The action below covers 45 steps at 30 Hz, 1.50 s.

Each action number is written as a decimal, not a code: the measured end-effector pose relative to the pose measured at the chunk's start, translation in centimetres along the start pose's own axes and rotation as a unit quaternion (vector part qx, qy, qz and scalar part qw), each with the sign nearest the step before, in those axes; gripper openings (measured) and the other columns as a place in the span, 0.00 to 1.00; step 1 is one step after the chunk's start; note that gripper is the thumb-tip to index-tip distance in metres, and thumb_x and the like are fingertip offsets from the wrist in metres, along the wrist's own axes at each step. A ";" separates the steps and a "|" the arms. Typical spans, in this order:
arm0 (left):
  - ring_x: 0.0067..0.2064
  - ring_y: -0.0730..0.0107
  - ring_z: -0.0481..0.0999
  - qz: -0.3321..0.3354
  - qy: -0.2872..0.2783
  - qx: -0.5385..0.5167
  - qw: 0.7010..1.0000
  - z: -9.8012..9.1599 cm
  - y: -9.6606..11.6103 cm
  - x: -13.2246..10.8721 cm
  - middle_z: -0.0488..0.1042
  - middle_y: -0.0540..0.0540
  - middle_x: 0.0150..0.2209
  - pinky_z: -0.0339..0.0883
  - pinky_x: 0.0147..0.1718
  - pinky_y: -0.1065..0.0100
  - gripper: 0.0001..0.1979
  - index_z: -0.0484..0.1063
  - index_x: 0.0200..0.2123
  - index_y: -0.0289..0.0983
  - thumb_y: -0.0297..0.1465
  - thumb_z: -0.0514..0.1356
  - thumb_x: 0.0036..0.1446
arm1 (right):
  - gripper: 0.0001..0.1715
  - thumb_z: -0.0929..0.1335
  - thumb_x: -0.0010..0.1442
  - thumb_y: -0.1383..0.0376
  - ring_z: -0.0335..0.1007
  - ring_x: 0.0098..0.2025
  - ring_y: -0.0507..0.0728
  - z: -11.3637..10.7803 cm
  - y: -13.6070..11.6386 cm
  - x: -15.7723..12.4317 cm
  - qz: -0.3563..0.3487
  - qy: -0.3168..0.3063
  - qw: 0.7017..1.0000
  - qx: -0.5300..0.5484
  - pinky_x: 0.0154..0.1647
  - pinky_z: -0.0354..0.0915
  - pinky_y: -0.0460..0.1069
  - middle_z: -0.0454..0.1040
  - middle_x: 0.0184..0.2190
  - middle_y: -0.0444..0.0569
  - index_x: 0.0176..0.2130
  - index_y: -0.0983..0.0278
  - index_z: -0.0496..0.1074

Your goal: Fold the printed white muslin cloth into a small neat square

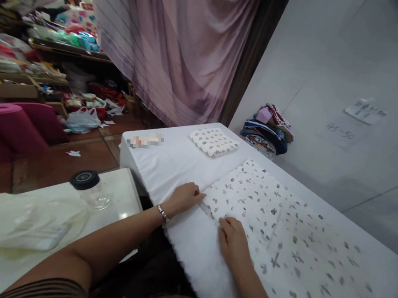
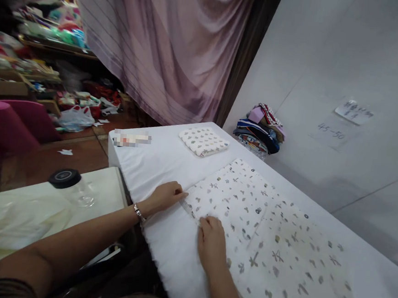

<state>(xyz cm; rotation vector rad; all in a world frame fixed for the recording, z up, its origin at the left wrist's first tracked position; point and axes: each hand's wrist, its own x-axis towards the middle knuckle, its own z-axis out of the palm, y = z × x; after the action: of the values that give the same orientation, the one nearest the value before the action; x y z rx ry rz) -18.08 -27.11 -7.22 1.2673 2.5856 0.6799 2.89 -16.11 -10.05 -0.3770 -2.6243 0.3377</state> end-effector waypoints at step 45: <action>0.39 0.63 0.74 0.076 -0.048 -0.015 0.996 3.0 1.3 5.5 0.73 0.45 0.40 0.61 0.33 0.67 0.12 0.58 0.45 0.38 0.36 0.51 0.60 | 0.22 0.61 0.61 0.54 0.70 0.45 0.63 3.2 6.7 19.8 0.305 -0.190 0.932 -0.047 0.42 0.61 0.53 0.74 0.43 0.61 0.45 0.68 0.68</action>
<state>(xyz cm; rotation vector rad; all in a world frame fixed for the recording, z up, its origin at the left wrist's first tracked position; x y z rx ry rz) -19.48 -21.17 -9.00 1.4622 2.4122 0.6640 -14.19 -4.13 -6.68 -1.2847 -2.8381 0.5248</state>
